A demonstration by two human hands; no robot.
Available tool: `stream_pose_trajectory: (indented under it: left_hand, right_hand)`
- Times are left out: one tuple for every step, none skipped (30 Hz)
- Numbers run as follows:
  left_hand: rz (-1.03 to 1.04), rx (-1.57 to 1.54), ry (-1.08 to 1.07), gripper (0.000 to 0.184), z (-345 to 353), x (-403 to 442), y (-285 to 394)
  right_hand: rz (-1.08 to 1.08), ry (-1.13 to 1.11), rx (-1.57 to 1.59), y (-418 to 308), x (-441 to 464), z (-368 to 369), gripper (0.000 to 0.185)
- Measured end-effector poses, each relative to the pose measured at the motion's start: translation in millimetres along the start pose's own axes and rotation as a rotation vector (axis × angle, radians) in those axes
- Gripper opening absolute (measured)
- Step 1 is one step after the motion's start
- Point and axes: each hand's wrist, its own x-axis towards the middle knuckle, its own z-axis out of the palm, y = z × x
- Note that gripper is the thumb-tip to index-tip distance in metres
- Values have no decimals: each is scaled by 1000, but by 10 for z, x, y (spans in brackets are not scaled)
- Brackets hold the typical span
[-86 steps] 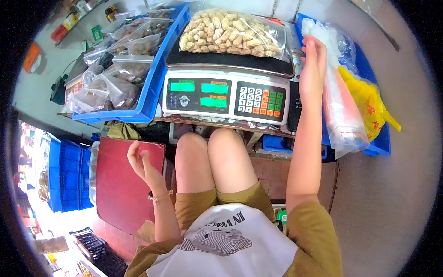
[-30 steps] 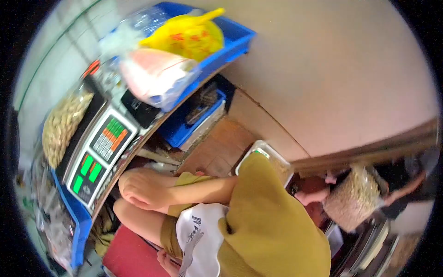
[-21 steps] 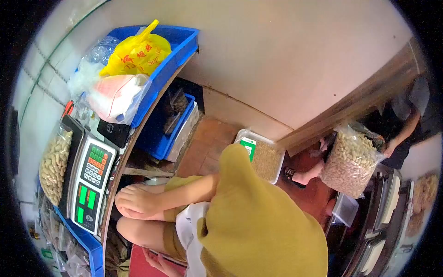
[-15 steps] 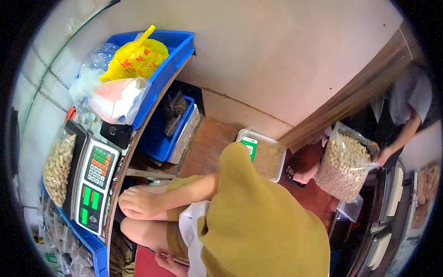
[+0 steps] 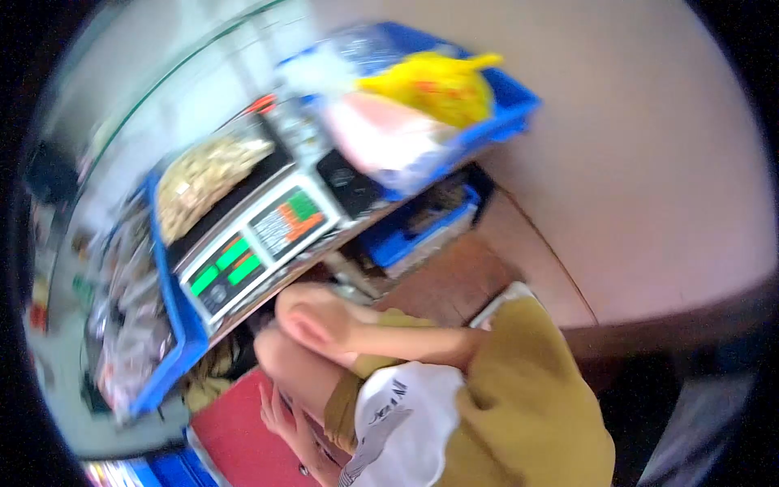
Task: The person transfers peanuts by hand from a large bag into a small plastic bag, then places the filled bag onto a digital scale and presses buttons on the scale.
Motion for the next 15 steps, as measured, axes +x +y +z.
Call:
stream_pose_trajectory:
  left_hand:
    - [-40,-112,56,38,8,96,95]
    - [-74,-226,116,37,54,197,151]
    - [-84,-331,163,35,108,293,180]
    - [-86,-431,212,33,148,388,170]
    - [-116,-583,230,32,181,472,189]
    - [-130,-741,249,31,231,552,214]
    - [-181,-941,251,29,296,615,220]
    - [-223,-1148,251,27,345,688,233]
    - [-192,-1190,237,24,356,814,247]
    - [-160,-1236,214,20,363,933,252]
    - [-217,-1174,224,17,409,996,226]
    - [-261,-1133,221,16,424,1067,223]
    - [-303,-1097,211,15,414,1156,257]
    - [-344,-1064,197,14,406,1244,311]
    - [-383,-1093,180,14,363,1327,408]
  right_hand:
    - [34,-51,-60,154,-159,99,29]
    - [-6,-29,-73,216,-191,153,29]
    - [-5,-39,-78,245,-235,168,28]
    - [2,-13,-40,209,-174,179,25]
    - [7,-35,-19,206,-143,182,21]
    - [0,-48,-28,164,-85,171,19]
    - [-16,-48,-19,139,-41,165,19]
    - [2,-27,-14,157,-57,187,19]
    - [21,-30,2,156,-48,187,19]
    - [44,-34,8,145,-34,177,18]
    - [70,-33,29,154,-27,173,18]
    - [99,-31,40,168,-22,159,18]
    - [131,-27,45,183,-32,137,18]
    - [163,-22,56,196,-46,112,18]
    - [191,-12,63,206,-51,92,18]
